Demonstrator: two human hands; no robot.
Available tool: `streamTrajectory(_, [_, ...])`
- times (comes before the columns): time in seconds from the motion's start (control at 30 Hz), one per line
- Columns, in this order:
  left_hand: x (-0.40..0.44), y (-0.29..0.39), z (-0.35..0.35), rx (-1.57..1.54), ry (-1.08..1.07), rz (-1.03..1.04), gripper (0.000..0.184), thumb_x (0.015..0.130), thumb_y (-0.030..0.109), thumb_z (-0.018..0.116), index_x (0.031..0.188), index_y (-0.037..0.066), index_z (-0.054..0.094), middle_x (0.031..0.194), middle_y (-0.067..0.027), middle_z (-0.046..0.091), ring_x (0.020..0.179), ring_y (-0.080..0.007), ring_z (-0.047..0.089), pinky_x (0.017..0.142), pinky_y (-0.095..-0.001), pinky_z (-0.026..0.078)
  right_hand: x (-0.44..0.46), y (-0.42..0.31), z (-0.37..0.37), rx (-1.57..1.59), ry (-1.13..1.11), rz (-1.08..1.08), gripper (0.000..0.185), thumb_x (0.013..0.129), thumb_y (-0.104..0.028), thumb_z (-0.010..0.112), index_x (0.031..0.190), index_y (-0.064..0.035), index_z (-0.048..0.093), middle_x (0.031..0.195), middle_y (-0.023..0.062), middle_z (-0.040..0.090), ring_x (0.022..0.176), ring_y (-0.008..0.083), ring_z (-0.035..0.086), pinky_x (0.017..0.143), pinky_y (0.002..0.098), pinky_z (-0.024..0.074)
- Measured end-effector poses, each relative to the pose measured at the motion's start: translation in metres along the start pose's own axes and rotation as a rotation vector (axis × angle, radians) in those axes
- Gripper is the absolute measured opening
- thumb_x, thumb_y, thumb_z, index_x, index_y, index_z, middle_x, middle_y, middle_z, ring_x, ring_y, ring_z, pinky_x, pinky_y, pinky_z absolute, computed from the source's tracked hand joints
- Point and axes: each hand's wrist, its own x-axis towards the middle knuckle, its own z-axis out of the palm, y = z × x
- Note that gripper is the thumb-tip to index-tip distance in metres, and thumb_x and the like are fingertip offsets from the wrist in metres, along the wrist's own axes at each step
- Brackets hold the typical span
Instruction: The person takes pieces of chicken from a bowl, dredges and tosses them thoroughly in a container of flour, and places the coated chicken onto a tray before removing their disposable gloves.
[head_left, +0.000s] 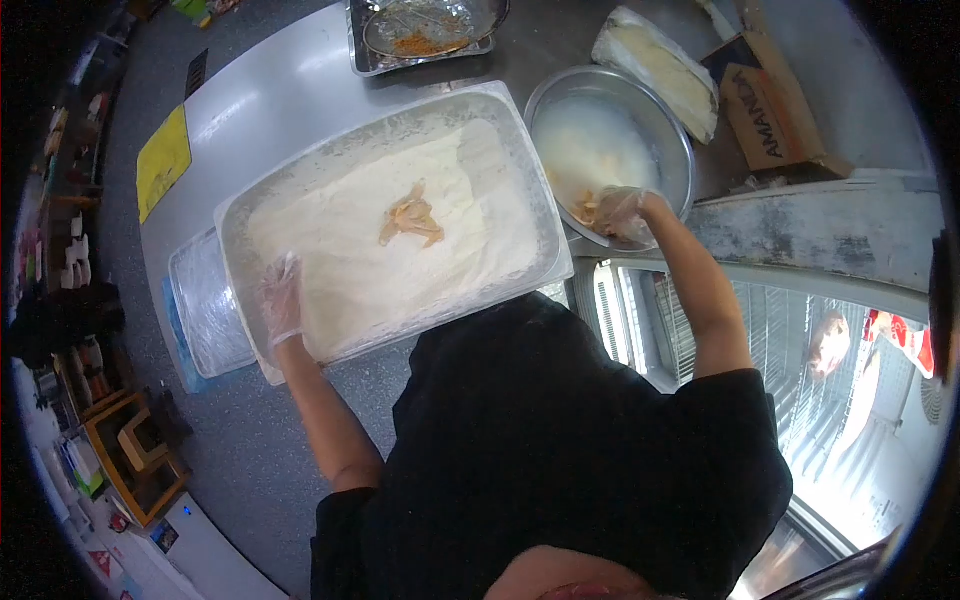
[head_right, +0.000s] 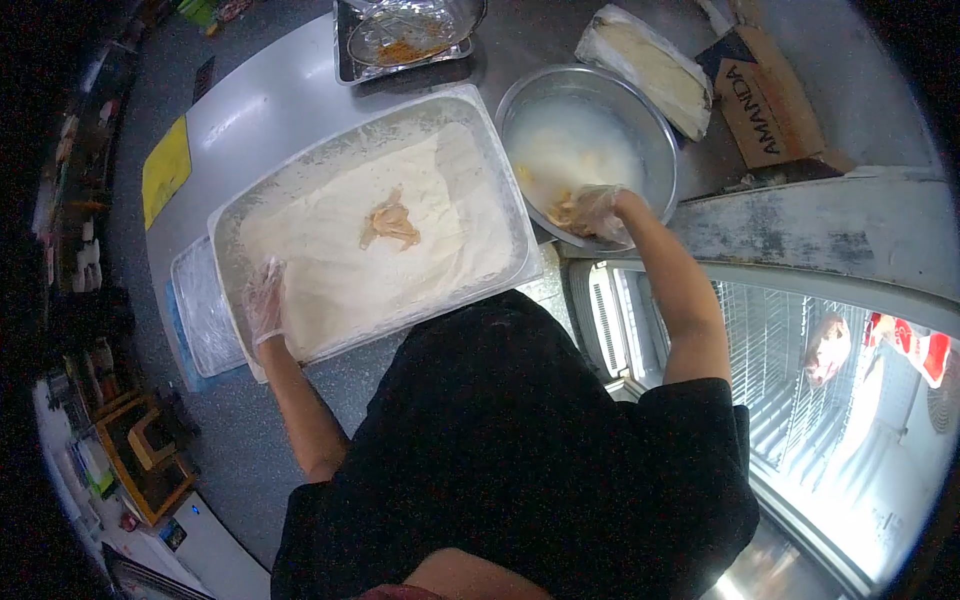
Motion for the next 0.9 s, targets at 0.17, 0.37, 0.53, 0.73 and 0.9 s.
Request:
streamTrajectory(0.17, [-0.003, -0.012, 0.022, -0.316, -0.126, -0.282, 0.029, 0.085, 0.016, 0.047, 0.113, 0.012, 0.055, 0.117, -0.007, 0.053, 0.109, -0.0202, 0.049, 0.094, -0.0308, 0.038, -0.057, -0.045, -0.064, 0.359, 0.06, 0.151, 0.031, 0.076, -0.028, 0.06, 0.097, -0.0052, 0.06, 0.091, 0.0072, 0.063, 0.074, 0.0184, 0.059, 0.067, 0.0316, 0.0465])
streamTrajectory(0.37, [-0.006, -0.021, 0.026, 0.068, -0.153, -0.009, 0.034, 0.085, 0.017, 0.042, 0.118, 0.015, 0.051, 0.121, -0.0054, 0.05, 0.112, -0.0247, 0.045, 0.096, -0.0353, 0.034, -0.049, 0.003, -0.055, 0.847, 0.38, -0.004, 0.036, 0.08, -0.031, 0.06, 0.105, -0.0058, 0.055, 0.094, 0.0079, 0.059, 0.085, 0.0169, 0.058, 0.074, 0.0305, 0.0481])
streamTrajectory(0.53, [-0.01, -0.019, 0.028, 0.167, -0.106, 0.043, 0.033, 0.084, 0.014, 0.042, 0.115, 0.016, 0.053, 0.119, -0.0048, 0.051, 0.111, -0.0224, 0.045, 0.094, -0.0342, 0.035, -0.067, -0.08, -0.092, 1.257, 0.313, 0.05, 0.034, 0.079, -0.026, 0.062, 0.105, -0.006, 0.054, 0.095, 0.0083, 0.058, 0.085, 0.018, 0.059, 0.073, 0.0294, 0.0516])
streamTrajectory(0.73, [0.002, -0.008, 0.024, -0.261, -0.087, -0.254, 0.026, 0.086, 0.021, 0.046, 0.108, 0.014, 0.058, 0.11, -0.0064, 0.055, 0.104, -0.024, 0.05, 0.09, -0.033, 0.038, -0.074, -0.216, -0.132, 1.231, 0.235, -0.265, 0.035, 0.08, -0.027, 0.061, 0.108, -0.0072, 0.054, 0.093, 0.0064, 0.059, 0.084, 0.0193, 0.06, 0.075, 0.0292, 0.0509])
streamTrajectory(0.9, [0.002, -0.008, 0.024, -0.562, -0.035, -0.252, 0.029, 0.085, 0.03, 0.05, 0.106, 0.011, 0.059, 0.104, -0.0085, 0.059, 0.097, -0.0266, 0.053, 0.086, -0.0338, 0.04, -0.04, -0.279, -0.143, 0.584, 0.299, -0.287, 0.038, 0.083, -0.02, 0.059, 0.117, -0.0051, 0.051, 0.105, 0.011, 0.059, 0.093, 0.0185, 0.058, 0.079, 0.0297, 0.0477])
